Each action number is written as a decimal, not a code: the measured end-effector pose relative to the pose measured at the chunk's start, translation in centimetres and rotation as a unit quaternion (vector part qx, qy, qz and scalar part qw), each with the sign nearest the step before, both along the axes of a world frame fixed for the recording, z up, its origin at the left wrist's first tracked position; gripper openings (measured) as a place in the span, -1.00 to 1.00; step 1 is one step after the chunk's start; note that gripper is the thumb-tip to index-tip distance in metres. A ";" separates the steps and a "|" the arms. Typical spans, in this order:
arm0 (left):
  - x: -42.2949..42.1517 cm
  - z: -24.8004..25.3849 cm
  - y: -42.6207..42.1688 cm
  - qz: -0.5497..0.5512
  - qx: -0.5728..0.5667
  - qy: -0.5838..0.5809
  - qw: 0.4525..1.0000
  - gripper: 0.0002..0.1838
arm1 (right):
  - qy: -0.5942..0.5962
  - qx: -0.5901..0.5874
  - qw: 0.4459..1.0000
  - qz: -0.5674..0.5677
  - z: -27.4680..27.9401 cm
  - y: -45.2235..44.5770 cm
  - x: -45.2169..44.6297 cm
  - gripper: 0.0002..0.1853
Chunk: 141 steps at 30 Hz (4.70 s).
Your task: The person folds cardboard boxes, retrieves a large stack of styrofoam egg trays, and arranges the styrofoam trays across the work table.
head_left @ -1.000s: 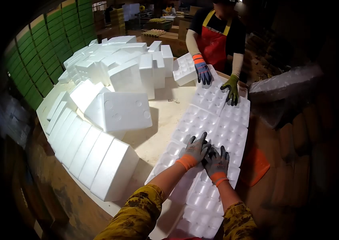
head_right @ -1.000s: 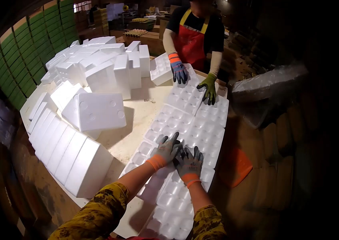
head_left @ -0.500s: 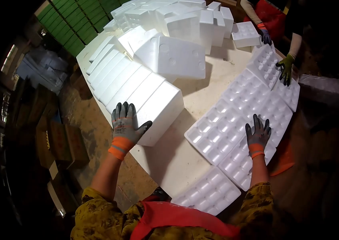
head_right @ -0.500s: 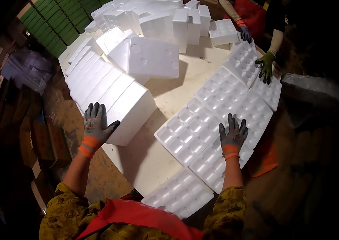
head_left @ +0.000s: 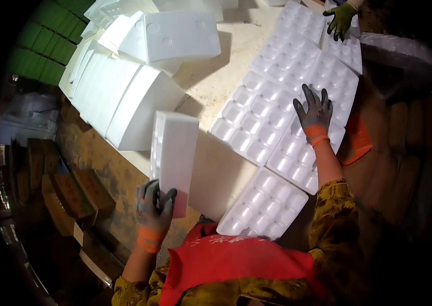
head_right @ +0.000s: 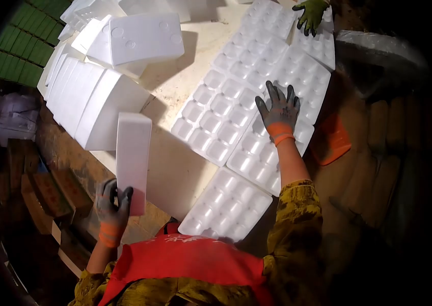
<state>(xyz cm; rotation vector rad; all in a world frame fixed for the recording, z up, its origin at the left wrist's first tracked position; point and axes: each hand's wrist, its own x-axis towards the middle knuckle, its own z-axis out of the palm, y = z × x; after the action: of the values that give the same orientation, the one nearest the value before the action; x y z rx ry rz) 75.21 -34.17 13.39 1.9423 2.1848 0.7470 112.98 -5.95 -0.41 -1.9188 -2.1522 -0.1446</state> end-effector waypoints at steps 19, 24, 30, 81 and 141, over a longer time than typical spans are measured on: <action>9.6 -9.8 -4.1 -0.191 -0.049 -0.014 0.980 -0.52 | 0.009 -0.017 1.000 -0.009 0.5 -0.2 -0.4 -0.36; 10.3 -8.1 -3.8 -0.211 0.009 0.087 0.974 -0.09 | 0.020 -0.042 0.999 -0.018 1.0 -0.4 -0.3 -0.34; 11.5 -9.9 -3.2 -0.247 -0.129 0.070 0.958 -0.05 | 0.047 -0.032 0.998 -0.014 0.8 -0.4 -0.3 -0.34; 11.3 -13.0 -3.2 -0.252 -0.030 0.025 0.967 -0.40 | -0.042 -0.135 0.985 0.099 0.9 -13.9 -9.0 -0.27; 10.3 -11.0 -4.3 -0.288 -0.140 0.095 0.942 -0.08 | 0.054 -0.081 0.971 0.219 1.7 -21.9 -11.7 -0.39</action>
<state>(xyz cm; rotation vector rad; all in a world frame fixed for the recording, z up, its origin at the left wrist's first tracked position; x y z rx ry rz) 85.51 -38.42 2.38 2.3800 1.5401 0.1506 101.24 -27.84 1.29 -1.4351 -2.5107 0.2180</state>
